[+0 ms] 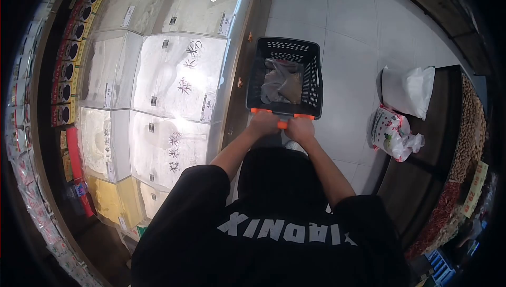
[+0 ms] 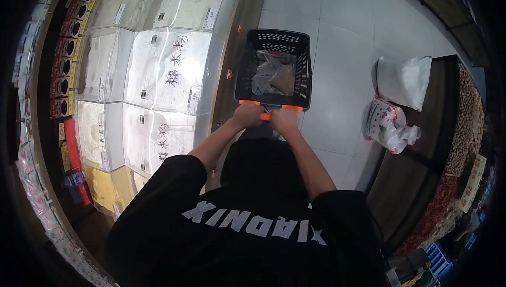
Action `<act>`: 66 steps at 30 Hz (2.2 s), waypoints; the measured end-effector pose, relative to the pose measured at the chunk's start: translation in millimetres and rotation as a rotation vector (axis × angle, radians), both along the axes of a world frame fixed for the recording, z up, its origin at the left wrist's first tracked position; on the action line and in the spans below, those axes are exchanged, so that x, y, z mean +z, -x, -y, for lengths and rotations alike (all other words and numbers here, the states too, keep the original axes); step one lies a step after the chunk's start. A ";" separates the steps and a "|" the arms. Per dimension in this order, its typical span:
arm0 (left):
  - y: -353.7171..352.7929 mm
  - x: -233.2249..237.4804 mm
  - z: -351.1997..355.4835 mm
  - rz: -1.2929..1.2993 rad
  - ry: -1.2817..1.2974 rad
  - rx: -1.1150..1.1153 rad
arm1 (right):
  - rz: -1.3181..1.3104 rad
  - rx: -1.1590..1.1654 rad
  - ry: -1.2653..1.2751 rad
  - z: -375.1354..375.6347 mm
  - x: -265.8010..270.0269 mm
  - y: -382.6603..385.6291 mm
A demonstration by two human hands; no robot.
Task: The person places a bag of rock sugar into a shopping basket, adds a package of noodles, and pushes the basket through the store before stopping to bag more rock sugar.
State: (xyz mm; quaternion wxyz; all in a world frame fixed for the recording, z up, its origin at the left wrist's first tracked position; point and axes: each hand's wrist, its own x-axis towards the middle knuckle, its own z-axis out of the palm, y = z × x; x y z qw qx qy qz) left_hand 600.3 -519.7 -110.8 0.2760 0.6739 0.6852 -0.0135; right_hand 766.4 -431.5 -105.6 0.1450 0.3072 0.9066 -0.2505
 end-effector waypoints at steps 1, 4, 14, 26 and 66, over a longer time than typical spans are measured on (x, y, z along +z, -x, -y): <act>7.9 -2.8 -9.1 0.015 -0.016 -0.011 | -0.019 0.007 -0.023 -9.2 -0.9 6.2; 31.1 2.1 -38.3 0.001 -0.042 -0.046 | -0.040 0.009 -0.058 -35.1 -5.1 27.2; 92.0 -4.2 -142.2 0.027 -0.119 -0.037 | 0.023 -0.057 -0.116 -129.6 -8.7 91.0; 144.4 -6.4 -253.0 0.018 -0.105 0.012 | 0.017 -0.099 -0.068 -234.8 -16.4 143.4; 263.0 -0.9 -616.0 -0.164 0.309 0.287 | -0.093 -0.027 -0.092 -592.6 -43.1 288.8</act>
